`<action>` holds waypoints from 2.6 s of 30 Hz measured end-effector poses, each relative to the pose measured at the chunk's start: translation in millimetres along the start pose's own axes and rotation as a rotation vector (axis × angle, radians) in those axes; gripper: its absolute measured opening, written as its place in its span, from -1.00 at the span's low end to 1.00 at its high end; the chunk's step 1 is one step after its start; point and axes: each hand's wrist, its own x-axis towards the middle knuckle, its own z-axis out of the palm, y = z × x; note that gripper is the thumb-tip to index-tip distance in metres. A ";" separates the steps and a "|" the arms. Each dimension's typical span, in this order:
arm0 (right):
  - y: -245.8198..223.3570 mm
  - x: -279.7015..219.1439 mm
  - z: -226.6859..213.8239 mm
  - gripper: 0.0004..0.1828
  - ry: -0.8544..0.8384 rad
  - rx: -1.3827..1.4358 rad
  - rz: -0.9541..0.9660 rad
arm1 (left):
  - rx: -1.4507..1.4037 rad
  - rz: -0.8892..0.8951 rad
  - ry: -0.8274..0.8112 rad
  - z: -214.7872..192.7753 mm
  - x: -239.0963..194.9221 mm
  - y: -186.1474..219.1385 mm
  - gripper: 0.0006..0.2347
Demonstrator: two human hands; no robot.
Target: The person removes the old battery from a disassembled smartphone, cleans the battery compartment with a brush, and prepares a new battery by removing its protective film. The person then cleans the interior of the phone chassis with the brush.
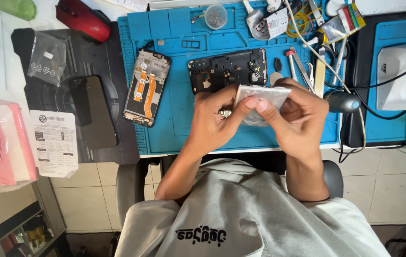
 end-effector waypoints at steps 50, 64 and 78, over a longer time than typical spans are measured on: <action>-5.6 30.7 -21.7 -0.64 0.065 -0.535 -0.148 | -0.504 -0.069 0.249 -19.7 -16.7 -46.2 -0.64; -28.1 42.6 -71.0 -0.94 -0.010 -0.874 -0.072 | -0.797 -0.046 0.157 -39.0 -20.6 -40.8 -0.52; 24.6 -16.0 -21.5 -0.54 0.196 -1.068 -0.052 | -0.673 -0.050 0.063 -49.6 -19.9 -18.7 -0.64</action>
